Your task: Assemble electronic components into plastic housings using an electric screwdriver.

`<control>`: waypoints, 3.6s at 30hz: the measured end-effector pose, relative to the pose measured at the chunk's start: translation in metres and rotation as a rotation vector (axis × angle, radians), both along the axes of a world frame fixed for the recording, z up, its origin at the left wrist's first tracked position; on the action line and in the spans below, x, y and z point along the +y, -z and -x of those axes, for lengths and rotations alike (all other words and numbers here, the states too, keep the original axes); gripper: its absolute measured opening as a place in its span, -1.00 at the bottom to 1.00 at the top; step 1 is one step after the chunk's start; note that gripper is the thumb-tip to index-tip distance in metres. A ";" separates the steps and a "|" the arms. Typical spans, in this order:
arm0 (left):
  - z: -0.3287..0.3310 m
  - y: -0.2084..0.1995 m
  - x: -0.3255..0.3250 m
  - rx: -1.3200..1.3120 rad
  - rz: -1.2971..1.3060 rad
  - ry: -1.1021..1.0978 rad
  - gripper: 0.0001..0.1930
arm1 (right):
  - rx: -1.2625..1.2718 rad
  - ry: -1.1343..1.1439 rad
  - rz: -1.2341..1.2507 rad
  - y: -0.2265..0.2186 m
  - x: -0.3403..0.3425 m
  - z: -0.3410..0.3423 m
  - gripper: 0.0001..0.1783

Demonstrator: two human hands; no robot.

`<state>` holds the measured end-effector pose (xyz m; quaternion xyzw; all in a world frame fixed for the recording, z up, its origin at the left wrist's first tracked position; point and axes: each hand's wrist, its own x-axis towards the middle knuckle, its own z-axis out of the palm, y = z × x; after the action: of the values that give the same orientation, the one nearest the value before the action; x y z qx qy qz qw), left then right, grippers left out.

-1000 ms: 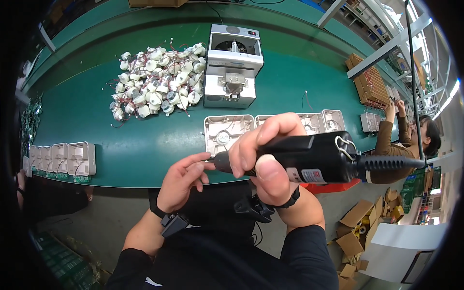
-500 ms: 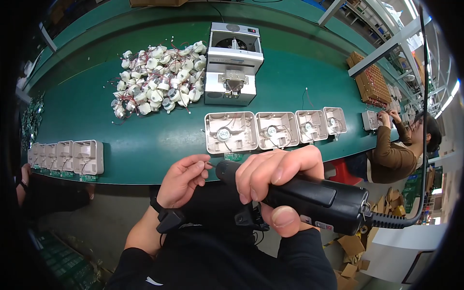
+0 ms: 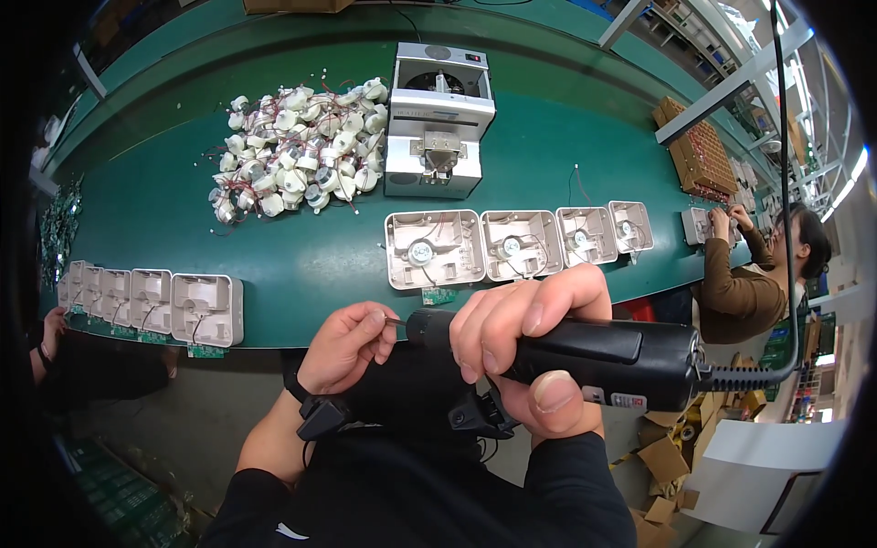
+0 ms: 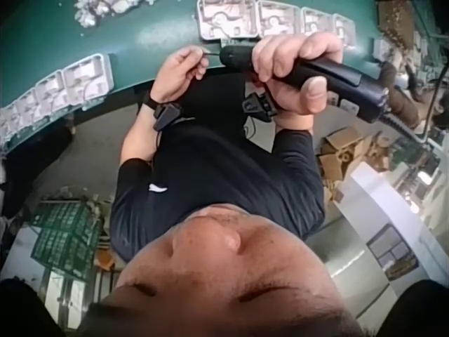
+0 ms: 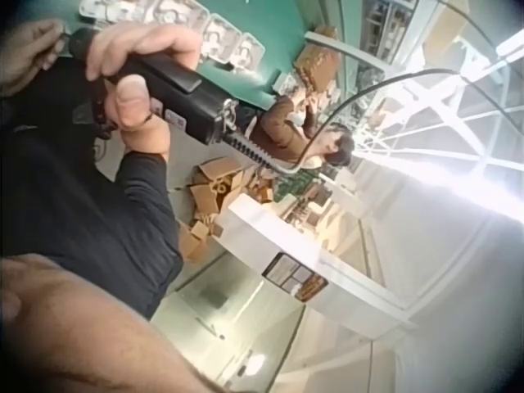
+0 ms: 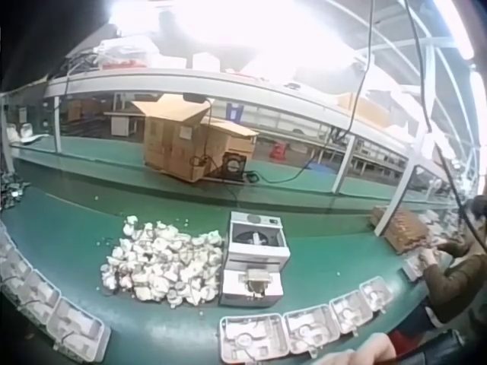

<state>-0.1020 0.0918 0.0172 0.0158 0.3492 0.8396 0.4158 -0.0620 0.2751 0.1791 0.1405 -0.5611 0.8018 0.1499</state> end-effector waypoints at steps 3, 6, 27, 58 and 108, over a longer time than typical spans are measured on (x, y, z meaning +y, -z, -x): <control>0.001 0.006 -0.001 0.025 -0.009 0.013 -0.78 | 0.068 0.083 -0.014 0.005 -0.007 0.006 -0.46; 0.005 0.001 -0.001 0.108 0.062 0.002 -0.74 | 0.116 0.120 -0.038 0.007 -0.009 0.012 -0.50; 0.075 0.003 0.023 1.131 0.745 -0.162 0.09 | 0.068 0.159 -0.402 0.074 -0.002 0.084 -0.66; 0.078 0.025 0.030 1.065 0.687 -0.267 0.00 | 0.093 0.781 -0.433 -0.052 0.105 0.210 -0.64; 0.009 0.006 0.144 0.772 0.515 0.013 -0.12 | -0.451 1.216 -1.634 0.134 0.360 -0.009 -0.47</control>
<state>-0.1107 0.2357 0.0114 0.2255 0.6754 0.6557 0.2511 -0.0529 0.6352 0.0450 -0.2601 -0.9239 -0.0250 0.2795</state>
